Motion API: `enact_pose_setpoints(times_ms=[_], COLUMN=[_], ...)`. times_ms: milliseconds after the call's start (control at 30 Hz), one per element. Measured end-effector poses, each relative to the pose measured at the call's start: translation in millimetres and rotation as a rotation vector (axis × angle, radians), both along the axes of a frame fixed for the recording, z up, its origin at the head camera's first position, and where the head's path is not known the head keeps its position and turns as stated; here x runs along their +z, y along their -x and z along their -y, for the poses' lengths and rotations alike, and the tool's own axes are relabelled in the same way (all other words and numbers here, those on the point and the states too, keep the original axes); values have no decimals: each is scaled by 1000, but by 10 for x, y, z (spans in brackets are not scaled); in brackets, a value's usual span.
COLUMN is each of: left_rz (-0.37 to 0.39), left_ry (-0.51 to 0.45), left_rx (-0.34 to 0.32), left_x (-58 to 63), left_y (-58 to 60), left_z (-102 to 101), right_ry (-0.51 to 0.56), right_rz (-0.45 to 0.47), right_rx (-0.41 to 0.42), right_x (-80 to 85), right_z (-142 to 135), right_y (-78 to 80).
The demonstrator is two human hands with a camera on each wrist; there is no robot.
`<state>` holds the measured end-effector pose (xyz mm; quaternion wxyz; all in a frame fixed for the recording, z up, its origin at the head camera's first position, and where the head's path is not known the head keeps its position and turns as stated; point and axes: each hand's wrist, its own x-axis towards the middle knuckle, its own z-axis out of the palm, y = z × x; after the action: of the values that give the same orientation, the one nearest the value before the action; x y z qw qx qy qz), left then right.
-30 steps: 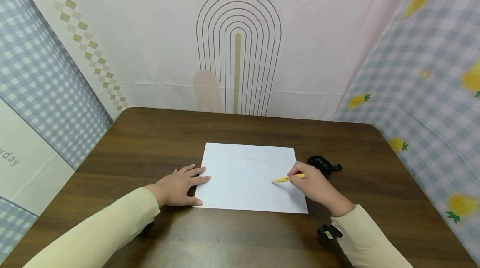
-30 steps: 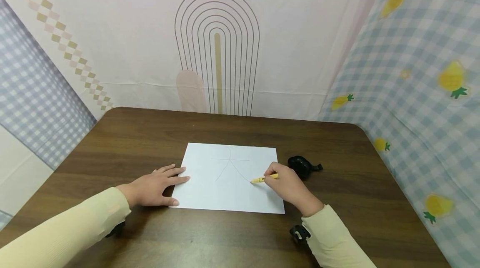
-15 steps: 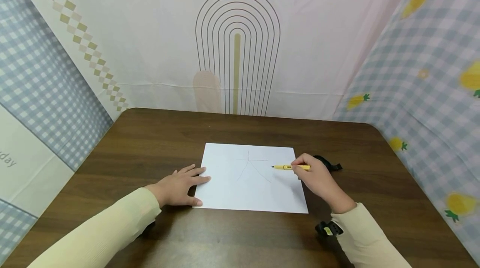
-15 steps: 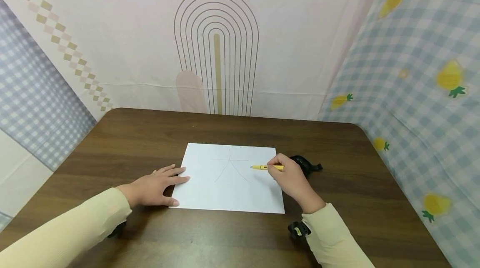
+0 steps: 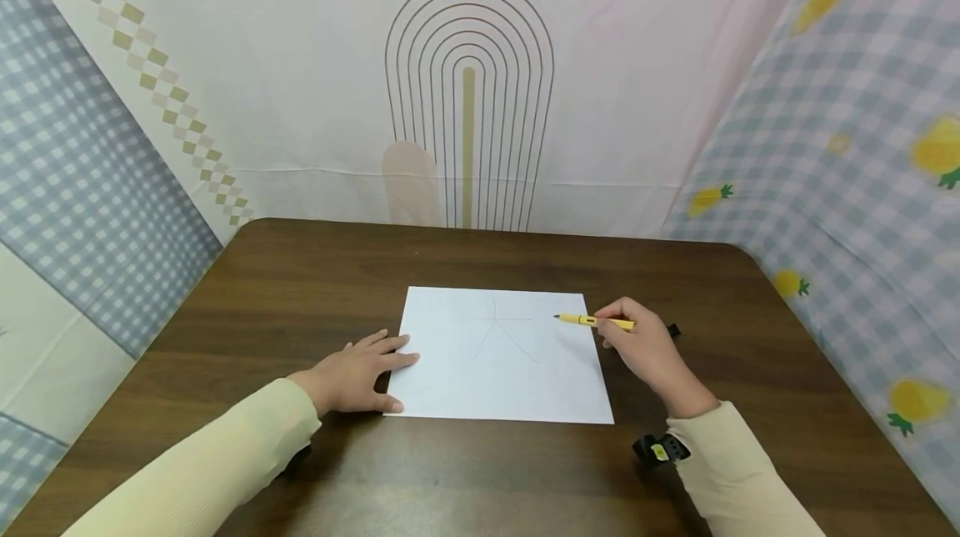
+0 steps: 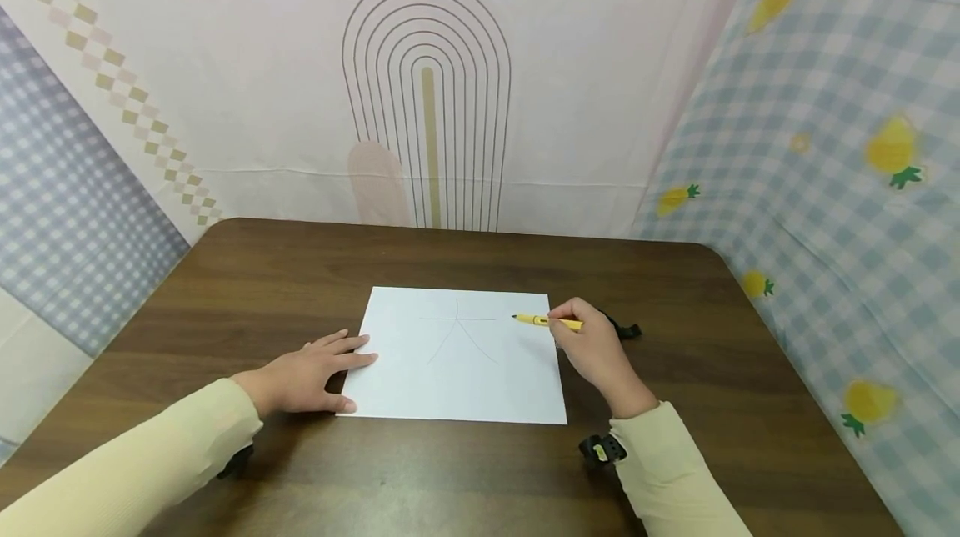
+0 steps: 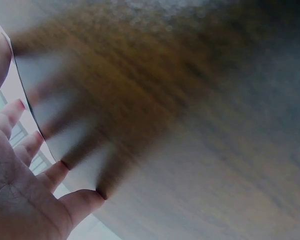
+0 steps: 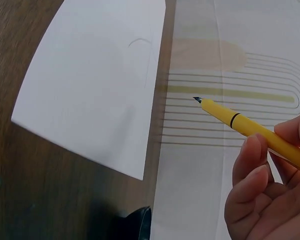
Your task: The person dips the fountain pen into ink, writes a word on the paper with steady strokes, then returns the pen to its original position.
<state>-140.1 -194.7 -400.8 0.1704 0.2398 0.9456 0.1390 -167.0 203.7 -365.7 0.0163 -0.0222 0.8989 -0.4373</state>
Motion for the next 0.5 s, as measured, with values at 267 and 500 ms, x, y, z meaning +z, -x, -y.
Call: enact_pose_setpoints(times_ms=[267,500], left_rz=[-4,3], left_ry=[8,3], left_rx=[-4,-2], left_x=[-2,-5], left_y=[11,4], left_z=[5,7], right_ry=[10,7], right_rz=[7,12], right_rx=[-26,-39], right_x=[-6,6], right_z=[-109,-207], right_y=[11,8])
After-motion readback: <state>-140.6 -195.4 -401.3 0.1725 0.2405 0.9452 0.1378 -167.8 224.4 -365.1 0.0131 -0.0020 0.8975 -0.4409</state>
